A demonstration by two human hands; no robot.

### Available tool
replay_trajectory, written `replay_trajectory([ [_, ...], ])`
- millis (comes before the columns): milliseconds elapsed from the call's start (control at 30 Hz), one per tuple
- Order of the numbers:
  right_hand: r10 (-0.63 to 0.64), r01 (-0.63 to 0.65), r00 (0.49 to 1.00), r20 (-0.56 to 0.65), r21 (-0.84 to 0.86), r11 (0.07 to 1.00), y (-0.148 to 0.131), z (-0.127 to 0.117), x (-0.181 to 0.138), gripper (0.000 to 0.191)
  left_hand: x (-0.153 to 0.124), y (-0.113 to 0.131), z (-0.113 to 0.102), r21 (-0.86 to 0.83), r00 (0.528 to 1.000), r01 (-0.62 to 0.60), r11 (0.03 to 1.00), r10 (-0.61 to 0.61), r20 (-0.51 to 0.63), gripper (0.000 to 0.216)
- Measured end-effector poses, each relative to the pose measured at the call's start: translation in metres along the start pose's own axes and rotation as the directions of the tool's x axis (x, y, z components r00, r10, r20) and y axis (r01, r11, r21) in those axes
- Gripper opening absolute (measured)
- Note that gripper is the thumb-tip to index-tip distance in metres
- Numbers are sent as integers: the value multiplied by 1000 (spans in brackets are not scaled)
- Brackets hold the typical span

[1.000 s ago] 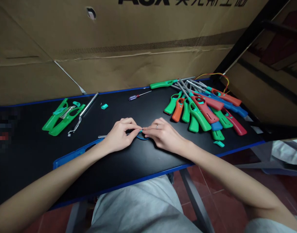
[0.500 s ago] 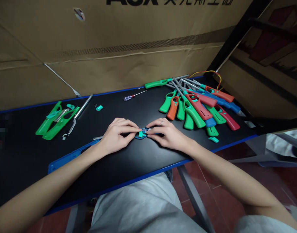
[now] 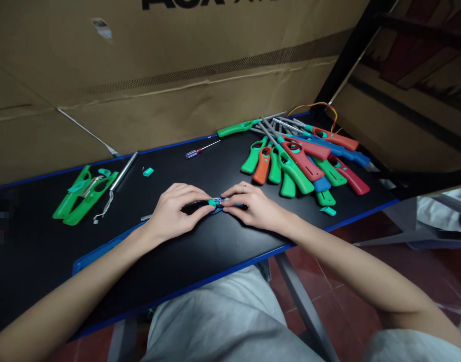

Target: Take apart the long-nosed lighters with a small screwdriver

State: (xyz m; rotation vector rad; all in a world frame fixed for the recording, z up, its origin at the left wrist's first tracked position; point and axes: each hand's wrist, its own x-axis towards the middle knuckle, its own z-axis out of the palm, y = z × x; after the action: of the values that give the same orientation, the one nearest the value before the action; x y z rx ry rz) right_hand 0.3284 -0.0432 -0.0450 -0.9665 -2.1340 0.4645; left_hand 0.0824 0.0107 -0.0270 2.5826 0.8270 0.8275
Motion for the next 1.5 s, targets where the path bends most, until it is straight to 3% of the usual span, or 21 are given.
replay_trajectory([
  [133, -8, 8, 1000, -2, -6, 1000, 0, 1, 1, 11, 3, -1, -6, -28, 987, -76, 997, 71, -144, 17],
  [200, -10, 10, 1000, -4, -12, 1000, 1, 2, 1, 11, 4, -3, -10, -76, 984, -93, 993, 80, -159, 17],
  [267, -11, 11, 1000, -8, -15, 1000, 1, 3, 0, 12, 5, -5, -13, -61, 985, -143, 988, 135, -109, 17],
  [367, -8, 8, 1000, -12, -12, 1000, 1, 3, -1, 13, 4, -9, -15, 99, 970, -244, 965, 241, 34, 19],
  [433, 0, 1, 1000, 13, -19, 1000, 0, 1, 0, 17, 2, -11, -15, 164, 963, -261, 951, 245, 115, 18],
  [533, -22, 29, 993, 120, -63, 998, -1, -3, 6, 28, -1, -15, -13, 99, 969, -218, 971, 204, 137, 20],
  [633, -78, 103, 971, 227, -98, 990, 0, -5, 13, 33, -2, -19, -11, -24, 979, -184, 983, 186, 83, 19],
  [800, -104, 157, 949, 299, -159, 975, 1, -4, 17, 32, -5, -23, -8, -145, 993, -107, 984, 112, 27, 19],
  [967, -81, 163, 944, 321, -236, 958, -1, -2, 16, 32, -9, -18, -4, -125, 999, -31, 992, 35, 29, 27],
  [1500, -70, 140, 942, 327, -195, 971, 2, 2, 16, 25, -7, -17, 1, -105, 998, -53, 993, 57, 30, 24],
])
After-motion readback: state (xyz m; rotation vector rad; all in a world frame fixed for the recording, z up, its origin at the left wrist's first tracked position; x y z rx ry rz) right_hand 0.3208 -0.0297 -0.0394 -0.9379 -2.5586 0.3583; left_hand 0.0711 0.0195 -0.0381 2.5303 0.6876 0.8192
